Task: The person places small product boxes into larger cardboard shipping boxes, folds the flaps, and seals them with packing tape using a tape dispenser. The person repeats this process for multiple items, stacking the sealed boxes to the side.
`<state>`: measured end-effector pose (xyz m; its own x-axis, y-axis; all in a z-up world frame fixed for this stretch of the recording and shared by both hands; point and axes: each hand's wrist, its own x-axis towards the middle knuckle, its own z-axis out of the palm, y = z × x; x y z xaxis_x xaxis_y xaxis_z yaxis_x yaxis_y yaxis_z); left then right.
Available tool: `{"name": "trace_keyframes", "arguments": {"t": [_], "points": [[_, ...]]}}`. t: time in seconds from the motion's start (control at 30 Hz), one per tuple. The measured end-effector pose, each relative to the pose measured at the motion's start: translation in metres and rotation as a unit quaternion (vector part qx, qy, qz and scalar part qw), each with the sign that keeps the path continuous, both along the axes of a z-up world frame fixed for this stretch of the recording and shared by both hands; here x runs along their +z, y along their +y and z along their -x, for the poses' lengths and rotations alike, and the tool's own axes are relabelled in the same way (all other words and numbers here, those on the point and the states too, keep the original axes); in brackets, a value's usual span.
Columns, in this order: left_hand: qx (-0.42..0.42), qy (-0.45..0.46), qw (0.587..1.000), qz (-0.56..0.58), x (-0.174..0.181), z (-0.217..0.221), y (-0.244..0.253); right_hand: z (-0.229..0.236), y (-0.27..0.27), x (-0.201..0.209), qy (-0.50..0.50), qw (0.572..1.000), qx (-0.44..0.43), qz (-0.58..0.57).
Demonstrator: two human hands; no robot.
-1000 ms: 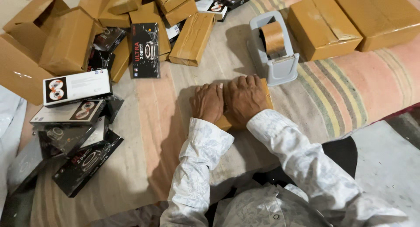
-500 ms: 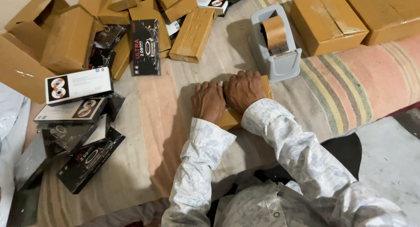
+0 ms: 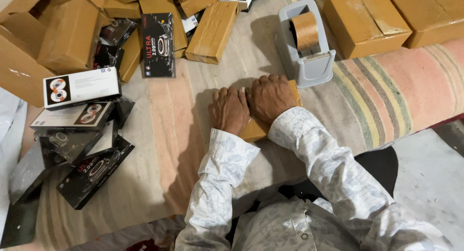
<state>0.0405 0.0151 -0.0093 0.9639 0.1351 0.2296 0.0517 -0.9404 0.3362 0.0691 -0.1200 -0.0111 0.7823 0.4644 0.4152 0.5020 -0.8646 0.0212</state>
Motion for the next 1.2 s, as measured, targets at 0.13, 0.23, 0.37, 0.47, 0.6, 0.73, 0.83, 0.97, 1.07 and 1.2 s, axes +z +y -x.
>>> {"name": "trace_keyframes", "arguments": {"t": [0.13,0.23,0.37,0.47,0.6,0.73,0.83,0.97,1.07,1.2], "points": [[-0.003,0.000,1.000,0.006,0.000,0.003,-0.001,-0.001,-0.001,-0.005,0.004,1.000,0.001,0.015],[-0.008,0.010,1.000,0.005,0.003,0.002,0.001,-0.001,0.000,-0.004,-0.005,1.000,-0.002,0.002],[-0.013,0.016,1.000,0.011,0.002,0.002,0.001,0.002,-0.001,0.000,-0.010,1.000,0.001,0.005],[-0.014,0.032,0.999,0.012,0.000,0.002,0.001,0.004,-0.002,0.003,0.003,1.000,0.008,0.029],[-0.011,0.036,0.999,0.002,0.001,0.002,0.001,0.007,-0.001,0.008,-0.005,1.000,0.001,0.030],[-0.021,0.027,0.999,0.008,0.001,0.003,0.002,0.010,0.000,0.012,0.006,0.999,-0.009,0.049],[-0.046,0.009,0.999,-0.004,-0.002,0.002,0.004,0.010,-0.002,0.014,0.005,0.999,0.002,0.033],[-0.136,-0.091,0.986,0.009,-0.009,0.001,0.009,0.011,-0.005,0.013,-0.008,0.999,0.029,0.030],[-0.147,-0.088,0.985,0.014,-0.010,-0.001,0.010,0.011,-0.005,0.013,0.010,1.000,0.011,0.016],[-0.133,-0.055,0.990,0.007,-0.002,-0.002,0.006,0.012,-0.011,0.012,-0.001,0.999,-0.007,0.035]]}}
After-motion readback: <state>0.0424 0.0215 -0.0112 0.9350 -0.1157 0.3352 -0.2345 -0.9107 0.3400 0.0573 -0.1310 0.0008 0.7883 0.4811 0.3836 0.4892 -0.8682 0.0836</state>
